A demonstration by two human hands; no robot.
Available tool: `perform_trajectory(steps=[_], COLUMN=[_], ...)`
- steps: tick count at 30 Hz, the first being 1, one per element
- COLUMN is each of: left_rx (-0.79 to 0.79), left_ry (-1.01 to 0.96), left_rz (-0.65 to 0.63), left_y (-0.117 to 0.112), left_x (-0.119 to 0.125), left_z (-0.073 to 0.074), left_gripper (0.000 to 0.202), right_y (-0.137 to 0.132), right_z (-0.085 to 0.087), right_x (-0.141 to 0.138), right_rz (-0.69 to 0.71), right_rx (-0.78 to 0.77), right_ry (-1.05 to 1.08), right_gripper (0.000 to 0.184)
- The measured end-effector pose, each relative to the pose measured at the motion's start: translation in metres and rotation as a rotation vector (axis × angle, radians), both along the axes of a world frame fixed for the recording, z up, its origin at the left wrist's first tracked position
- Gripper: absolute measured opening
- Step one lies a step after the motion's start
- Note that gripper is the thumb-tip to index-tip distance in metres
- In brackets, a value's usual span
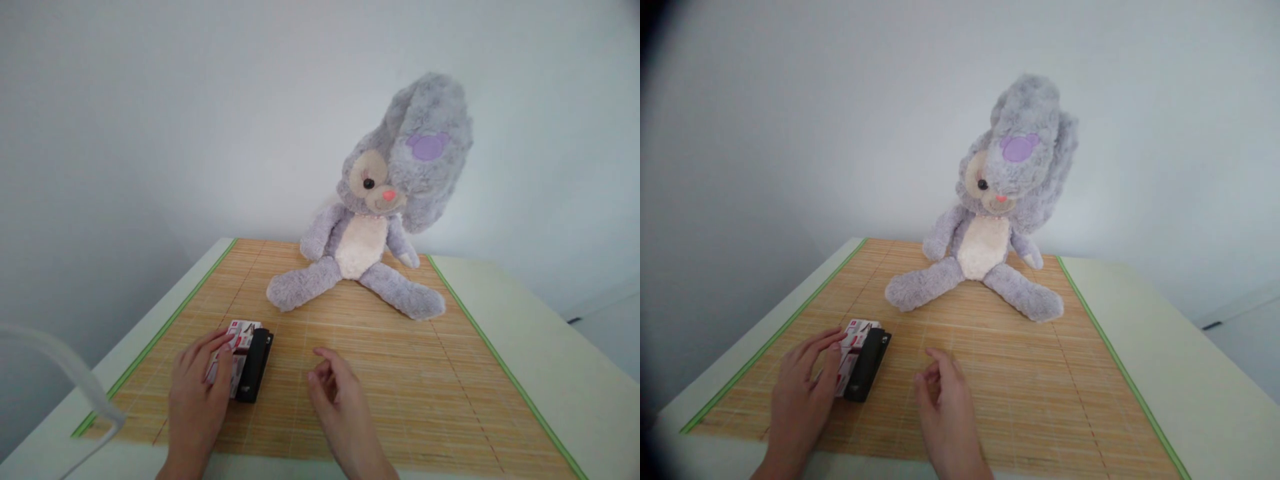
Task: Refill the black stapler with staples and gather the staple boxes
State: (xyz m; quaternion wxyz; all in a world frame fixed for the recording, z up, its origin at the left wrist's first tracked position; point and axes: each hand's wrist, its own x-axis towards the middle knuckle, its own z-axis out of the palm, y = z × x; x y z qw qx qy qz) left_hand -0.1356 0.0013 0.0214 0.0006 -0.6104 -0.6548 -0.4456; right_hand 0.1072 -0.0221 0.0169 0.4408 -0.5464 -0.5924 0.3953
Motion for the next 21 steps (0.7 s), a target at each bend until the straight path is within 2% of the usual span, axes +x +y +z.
perform_trajectory(steps=[2, 3, 6, 8, 10, 12, 16, 21], left_rx=[0.068, 0.087, 0.031, -0.111, -0.194, -0.214, -0.198, -0.204], left_ry=[0.010, -0.001, 0.046, 0.130, 0.164, 0.187, 0.223, 0.268], left_rz=[-0.010, -0.063, -0.432, -0.589, -0.597, -0.579, -0.539, -0.510], left_y=[-0.014, -0.021, -0.035, -0.034, -0.028, -0.018, -0.007, -0.012], left_x=[0.023, 0.037, 0.082, 0.108, 0.127, 0.137, 0.140, 0.140], left_z=[0.010, 0.013, 0.014, 0.007, -0.001, -0.009, -0.024, -0.040], left_gripper=[0.027, 0.025, 0.025, 0.028, 0.037, 0.044, 0.052, 0.059], right_y=[-0.004, -0.006, -0.012, -0.016, -0.019, -0.021, -0.021, -0.022], right_z=[-0.003, -0.006, -0.022, -0.033, -0.040, -0.042, -0.041, -0.039], right_x=[0.028, 0.041, 0.067, 0.074, 0.077, 0.077, 0.074, 0.074], right_rz=[-0.064, -0.097, -0.134, -0.142, -0.149, -0.156, -0.158, -0.152], right_rx=[0.147, 0.190, 0.246, 0.231, 0.196, 0.165, 0.132, 0.114], right_ry=[-0.194, -0.296, -0.562, -0.717, -0.842, -0.925, -0.988, -0.993], right_gripper=[0.036, 0.037, 0.052, 0.060, 0.064, 0.064, 0.063, 0.064])
